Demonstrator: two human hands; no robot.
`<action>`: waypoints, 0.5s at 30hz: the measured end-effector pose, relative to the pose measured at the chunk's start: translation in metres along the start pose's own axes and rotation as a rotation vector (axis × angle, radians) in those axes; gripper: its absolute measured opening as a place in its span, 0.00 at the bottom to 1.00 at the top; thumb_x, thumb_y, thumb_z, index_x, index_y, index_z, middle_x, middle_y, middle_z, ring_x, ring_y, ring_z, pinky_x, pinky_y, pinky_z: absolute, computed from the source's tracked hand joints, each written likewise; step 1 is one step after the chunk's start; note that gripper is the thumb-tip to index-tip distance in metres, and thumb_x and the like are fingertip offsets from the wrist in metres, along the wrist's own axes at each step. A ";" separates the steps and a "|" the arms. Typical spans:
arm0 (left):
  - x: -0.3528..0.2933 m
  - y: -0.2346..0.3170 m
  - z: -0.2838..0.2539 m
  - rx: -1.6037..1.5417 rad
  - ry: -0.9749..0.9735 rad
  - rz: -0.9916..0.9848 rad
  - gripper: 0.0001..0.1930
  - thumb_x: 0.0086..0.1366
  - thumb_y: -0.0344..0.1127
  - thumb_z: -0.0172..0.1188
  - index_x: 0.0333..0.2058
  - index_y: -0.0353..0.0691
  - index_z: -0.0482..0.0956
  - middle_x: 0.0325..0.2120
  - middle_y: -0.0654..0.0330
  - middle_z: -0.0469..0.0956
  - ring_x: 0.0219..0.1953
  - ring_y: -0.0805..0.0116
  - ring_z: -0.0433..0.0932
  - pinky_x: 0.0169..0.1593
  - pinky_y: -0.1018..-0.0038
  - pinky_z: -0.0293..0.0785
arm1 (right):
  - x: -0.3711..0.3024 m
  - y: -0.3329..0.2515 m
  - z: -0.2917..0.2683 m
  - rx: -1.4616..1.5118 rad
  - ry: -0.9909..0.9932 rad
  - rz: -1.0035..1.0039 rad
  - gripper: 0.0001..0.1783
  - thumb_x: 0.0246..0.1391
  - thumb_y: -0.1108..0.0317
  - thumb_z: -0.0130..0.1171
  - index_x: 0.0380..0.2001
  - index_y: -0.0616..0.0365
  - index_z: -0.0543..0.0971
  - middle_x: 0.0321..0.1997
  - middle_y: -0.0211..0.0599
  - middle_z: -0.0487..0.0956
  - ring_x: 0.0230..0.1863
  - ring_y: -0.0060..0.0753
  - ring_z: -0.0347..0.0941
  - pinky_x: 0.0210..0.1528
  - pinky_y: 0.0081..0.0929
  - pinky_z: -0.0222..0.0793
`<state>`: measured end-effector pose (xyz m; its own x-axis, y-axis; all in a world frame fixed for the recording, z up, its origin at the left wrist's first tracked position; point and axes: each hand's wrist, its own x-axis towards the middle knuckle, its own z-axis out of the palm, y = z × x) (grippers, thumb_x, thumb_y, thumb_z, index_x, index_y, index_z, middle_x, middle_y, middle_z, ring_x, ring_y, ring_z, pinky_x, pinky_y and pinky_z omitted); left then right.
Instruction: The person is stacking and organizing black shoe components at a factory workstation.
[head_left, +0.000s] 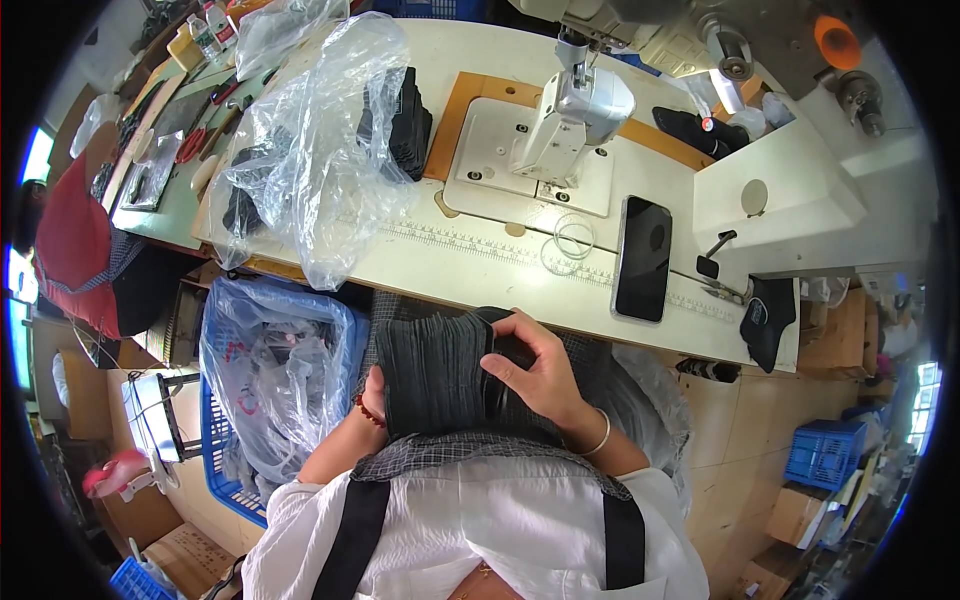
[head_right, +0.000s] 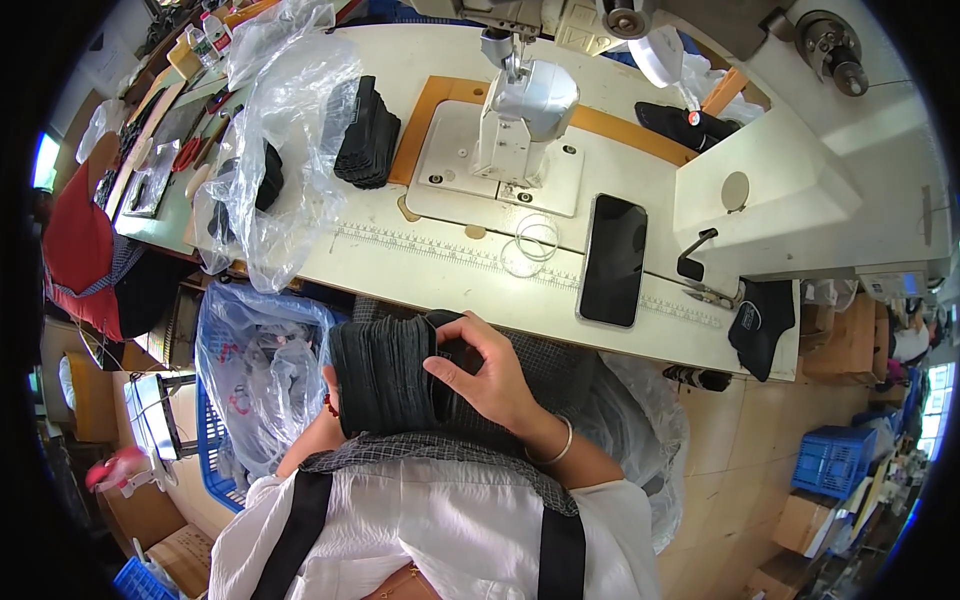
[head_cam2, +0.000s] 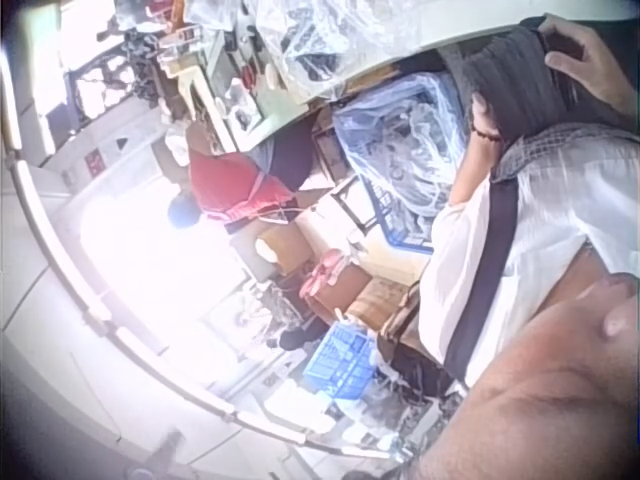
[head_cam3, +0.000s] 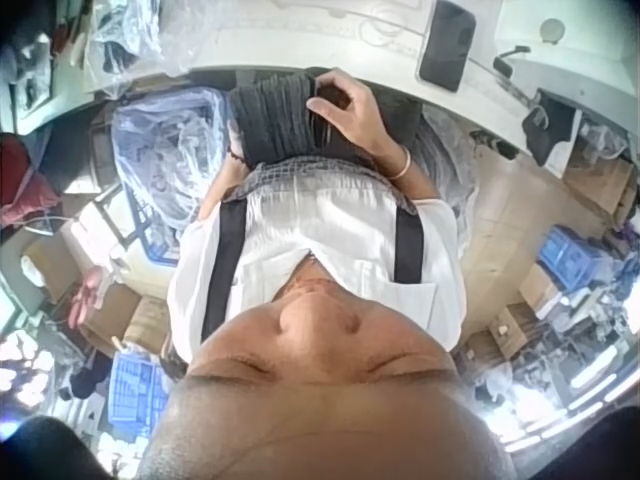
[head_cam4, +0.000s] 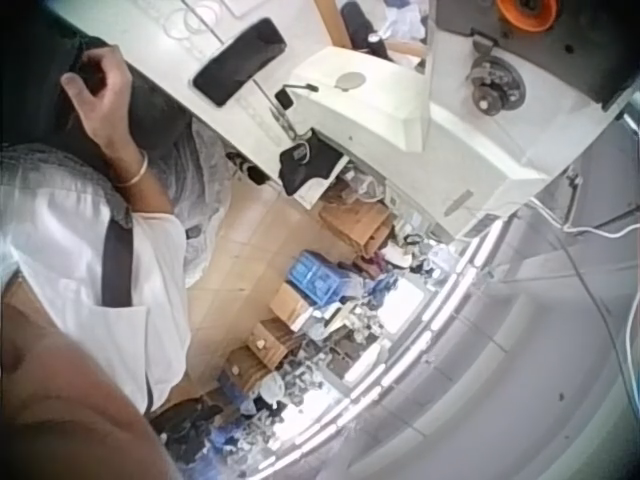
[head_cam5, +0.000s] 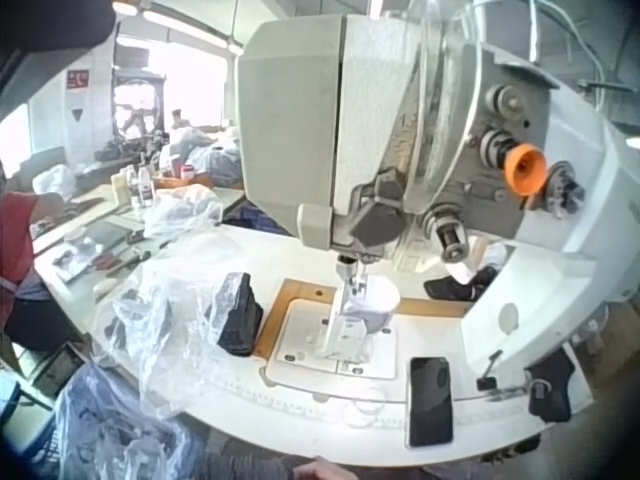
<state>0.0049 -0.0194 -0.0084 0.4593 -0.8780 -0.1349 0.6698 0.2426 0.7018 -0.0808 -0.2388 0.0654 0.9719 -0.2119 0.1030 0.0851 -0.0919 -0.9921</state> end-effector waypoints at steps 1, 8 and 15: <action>0.001 0.002 0.003 0.027 0.011 0.008 0.64 0.46 0.87 0.46 0.68 0.37 0.53 0.66 0.52 0.60 0.66 0.58 0.62 0.69 0.59 0.57 | 0.000 -0.001 -0.001 0.002 0.001 0.000 0.15 0.53 0.63 0.69 0.39 0.61 0.77 0.34 0.25 0.72 0.27 0.15 0.61 0.29 0.15 0.58; 0.001 0.002 0.000 0.038 0.003 0.013 0.64 0.46 0.87 0.47 0.68 0.37 0.53 0.66 0.52 0.59 0.67 0.58 0.61 0.69 0.59 0.57 | 0.001 0.003 -0.001 -0.043 0.005 -0.022 0.13 0.54 0.66 0.67 0.39 0.62 0.77 0.34 0.26 0.72 0.29 0.18 0.63 0.31 0.16 0.59; -0.002 -0.001 -0.005 -0.155 0.039 0.021 0.62 0.47 0.79 0.60 0.68 0.37 0.53 0.66 0.52 0.60 0.66 0.58 0.62 0.69 0.58 0.58 | -0.003 -0.017 0.004 0.017 0.131 0.108 0.09 0.58 0.73 0.60 0.41 0.62 0.77 0.39 0.29 0.74 0.37 0.17 0.66 0.43 0.17 0.65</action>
<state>0.0058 -0.0159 -0.0125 0.4944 -0.8562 -0.1502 0.7401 0.3240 0.5892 -0.0842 -0.2329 0.0813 0.9387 -0.3448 0.0026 -0.0140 -0.0458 -0.9989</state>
